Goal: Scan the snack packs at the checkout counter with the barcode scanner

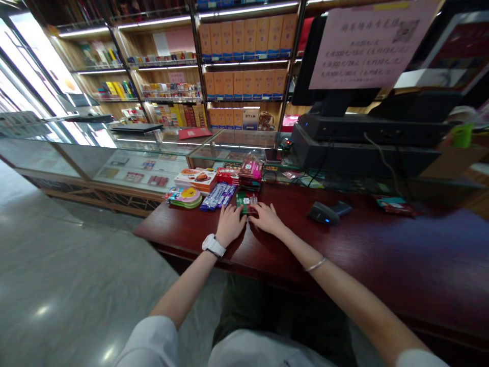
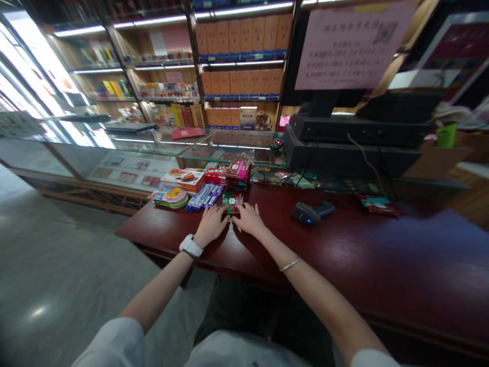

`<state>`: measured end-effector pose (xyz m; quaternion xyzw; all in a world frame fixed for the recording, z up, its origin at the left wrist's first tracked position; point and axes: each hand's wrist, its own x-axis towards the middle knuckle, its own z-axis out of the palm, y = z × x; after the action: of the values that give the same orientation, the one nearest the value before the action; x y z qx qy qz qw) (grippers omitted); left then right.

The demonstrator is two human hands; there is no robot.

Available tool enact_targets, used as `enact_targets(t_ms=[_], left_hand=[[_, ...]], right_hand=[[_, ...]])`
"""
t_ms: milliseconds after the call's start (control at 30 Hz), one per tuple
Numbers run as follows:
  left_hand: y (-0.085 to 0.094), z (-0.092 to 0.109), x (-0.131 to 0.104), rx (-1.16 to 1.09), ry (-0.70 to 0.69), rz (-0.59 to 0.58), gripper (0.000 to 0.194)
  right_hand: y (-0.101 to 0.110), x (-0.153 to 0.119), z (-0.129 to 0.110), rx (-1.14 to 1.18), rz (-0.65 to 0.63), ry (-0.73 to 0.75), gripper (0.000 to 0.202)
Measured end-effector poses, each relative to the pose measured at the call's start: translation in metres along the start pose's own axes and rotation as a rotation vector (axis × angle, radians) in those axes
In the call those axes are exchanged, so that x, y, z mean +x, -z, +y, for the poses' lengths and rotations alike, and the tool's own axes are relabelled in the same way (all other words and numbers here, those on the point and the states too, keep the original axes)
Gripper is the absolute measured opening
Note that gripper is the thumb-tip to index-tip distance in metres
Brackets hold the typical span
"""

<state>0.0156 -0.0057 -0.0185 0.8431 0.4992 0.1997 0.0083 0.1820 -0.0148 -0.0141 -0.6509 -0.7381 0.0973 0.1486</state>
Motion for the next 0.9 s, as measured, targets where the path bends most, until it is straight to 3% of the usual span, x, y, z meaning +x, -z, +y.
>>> enact_targets(t_ms=[167, 267, 400, 500, 667, 900], left_hand=[[0.003, 0.022, -0.020, -0.107, -0.143, -0.109, 0.037], [0.006, 0.028, -0.018, -0.162, -0.223, -0.163, 0.034], [0.007, 0.017, 0.012, -0.123, -0.267, -0.148, 0.027], [0.001, 0.000, 0.050, -0.116, -0.322, -0.205, 0.054], [-0.019, -0.020, 0.100, -0.154, -0.417, -0.362, 0.096], [-0.024, -0.025, 0.112, -0.121, -0.463, -0.380, 0.093]], right_hand=[[0.011, -0.003, 0.024, -0.002, -0.021, -0.010, 0.046], [0.017, -0.006, 0.038, -0.060, -0.043, -0.042, 0.052], [0.022, -0.009, 0.047, -0.112, -0.050, -0.043, 0.065], [0.022, -0.008, 0.047, -0.091, -0.037, -0.015, 0.070], [0.024, -0.001, 0.054, 0.002, -0.005, 0.090, 0.057], [0.026, 0.008, 0.075, 0.056, 0.020, 0.250, 0.057]])
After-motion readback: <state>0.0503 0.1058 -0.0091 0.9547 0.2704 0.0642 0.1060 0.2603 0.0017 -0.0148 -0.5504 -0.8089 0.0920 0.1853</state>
